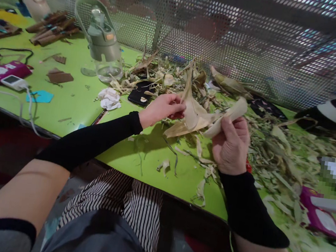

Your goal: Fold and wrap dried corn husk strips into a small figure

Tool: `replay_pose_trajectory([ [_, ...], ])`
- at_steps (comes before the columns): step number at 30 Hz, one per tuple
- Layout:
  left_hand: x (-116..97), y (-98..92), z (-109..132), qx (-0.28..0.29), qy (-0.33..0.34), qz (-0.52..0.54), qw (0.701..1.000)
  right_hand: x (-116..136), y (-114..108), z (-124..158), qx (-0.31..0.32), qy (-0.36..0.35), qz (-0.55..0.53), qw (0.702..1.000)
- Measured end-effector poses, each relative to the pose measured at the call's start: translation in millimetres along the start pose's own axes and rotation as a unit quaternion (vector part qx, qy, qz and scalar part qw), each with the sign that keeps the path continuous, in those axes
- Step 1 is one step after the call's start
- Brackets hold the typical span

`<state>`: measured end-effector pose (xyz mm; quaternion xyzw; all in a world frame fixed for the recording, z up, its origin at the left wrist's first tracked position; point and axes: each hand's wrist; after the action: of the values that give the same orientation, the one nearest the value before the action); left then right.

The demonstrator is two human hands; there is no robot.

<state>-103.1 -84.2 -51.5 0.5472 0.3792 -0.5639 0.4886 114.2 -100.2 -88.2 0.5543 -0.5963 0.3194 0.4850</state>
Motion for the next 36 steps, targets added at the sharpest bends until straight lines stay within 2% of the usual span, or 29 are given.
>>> replay_pose_trajectory([
  [2,7,1.5,0,0.018,0.027,-0.036,0.999,4,7,7,0.045,0.001,0.028,0.999],
  [5,17,5.3,1,0.062,0.074,-0.104,0.990,10,13,17,0.155,0.014,0.100,0.983],
  [7,21,7.1,2,0.088,0.097,-0.139,0.982,11,15,21,0.194,0.029,0.141,0.970],
  [13,18,5.4,0,0.113,0.077,-0.112,0.984,7,11,15,0.109,0.009,0.193,0.975],
  [18,14,4.0,2,0.113,0.061,-0.106,0.986,5,13,14,0.108,0.025,0.152,0.982],
  [22,14,4.8,4,0.121,0.063,-0.112,0.984,2,14,14,0.098,0.011,0.145,0.985],
  [27,17,3.3,1,0.122,0.105,-0.156,0.975,1,13,14,0.104,0.013,0.141,0.984],
  [31,18,1.5,0,0.114,0.170,-0.254,0.945,-2,12,13,0.107,0.027,0.116,0.987],
  [36,19,3.0,5,0.054,0.251,-0.397,0.881,-7,11,13,0.108,0.033,0.105,0.988],
])
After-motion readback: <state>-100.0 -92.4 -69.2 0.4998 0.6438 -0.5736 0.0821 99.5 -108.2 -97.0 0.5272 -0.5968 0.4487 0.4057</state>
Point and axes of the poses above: each hand's wrist, its own z-axis away from the middle knuckle, its own y-axis out of the palm, x = y × z, and after that the axes turned 1 degree about -y, right-handed
